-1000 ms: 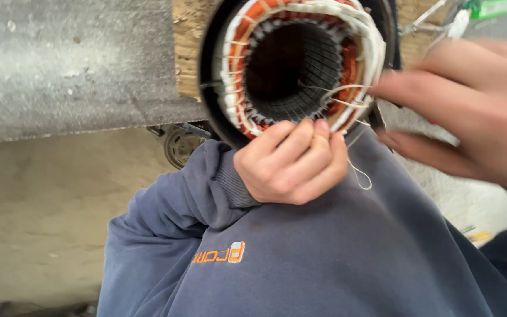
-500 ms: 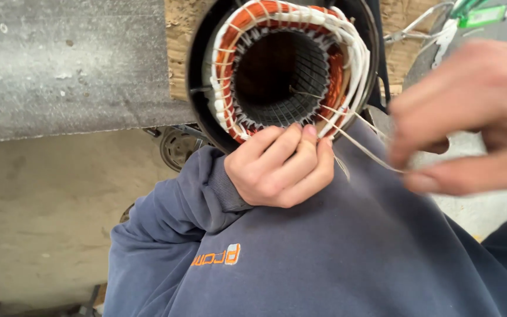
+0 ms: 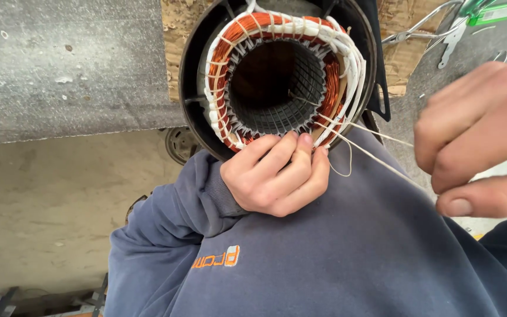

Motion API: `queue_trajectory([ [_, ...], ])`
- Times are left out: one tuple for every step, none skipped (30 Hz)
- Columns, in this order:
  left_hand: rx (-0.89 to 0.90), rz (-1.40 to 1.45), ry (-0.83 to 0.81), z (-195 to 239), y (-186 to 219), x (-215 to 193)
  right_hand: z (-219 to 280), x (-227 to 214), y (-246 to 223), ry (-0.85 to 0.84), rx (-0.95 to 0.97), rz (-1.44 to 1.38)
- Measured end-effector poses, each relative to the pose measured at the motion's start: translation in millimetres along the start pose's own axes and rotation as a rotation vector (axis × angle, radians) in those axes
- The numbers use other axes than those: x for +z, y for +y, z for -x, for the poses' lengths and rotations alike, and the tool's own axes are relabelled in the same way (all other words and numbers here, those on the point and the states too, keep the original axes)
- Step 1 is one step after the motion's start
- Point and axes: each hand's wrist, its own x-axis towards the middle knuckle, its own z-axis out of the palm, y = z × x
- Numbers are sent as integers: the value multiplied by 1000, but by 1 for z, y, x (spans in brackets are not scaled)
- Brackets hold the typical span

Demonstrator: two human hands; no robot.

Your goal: Securing and lacing copper windings in an electric motor stator using lacing cord and pliers.

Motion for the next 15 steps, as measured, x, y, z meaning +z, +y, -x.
queue_trajectory([
  [-4,-3,6,0,-1,0,2,0,-2,12,22,144],
  [1,-8,10,-2,-2,-1,2,0,-4,14,20,152],
  [3,-7,-3,-3,-2,-3,2,0,-6,23,36,249],
  [5,-6,-16,-4,-3,-4,2,1,-9,33,51,347],
  [13,-10,-9,-4,-3,-5,-1,2,-12,38,52,356],
  [16,-15,-13,-4,-3,-5,-3,3,-15,104,136,436],
  [17,-20,-16,-5,-3,-5,-6,4,-18,170,219,515],
  [24,-24,-10,-6,-3,-6,-10,4,-23,174,219,524],
  [23,-21,-18,-7,-3,-8,-13,6,-29,217,337,554],
  [23,-18,-27,-9,-4,-9,-16,7,-34,262,456,583],
  [32,-20,-18,-9,-3,-9,-21,6,-42,269,459,592],
  [29,-23,-18,-9,-3,-9,-26,5,-49,113,538,760],
  [21,-26,-20,-8,-2,-9,-32,4,-56,-51,618,923],
  [24,-28,-13,-9,-2,-9,-30,7,-54,-49,622,930],
  [20,-27,-13,-9,-2,-10,-30,9,-52,-49,463,782],
])
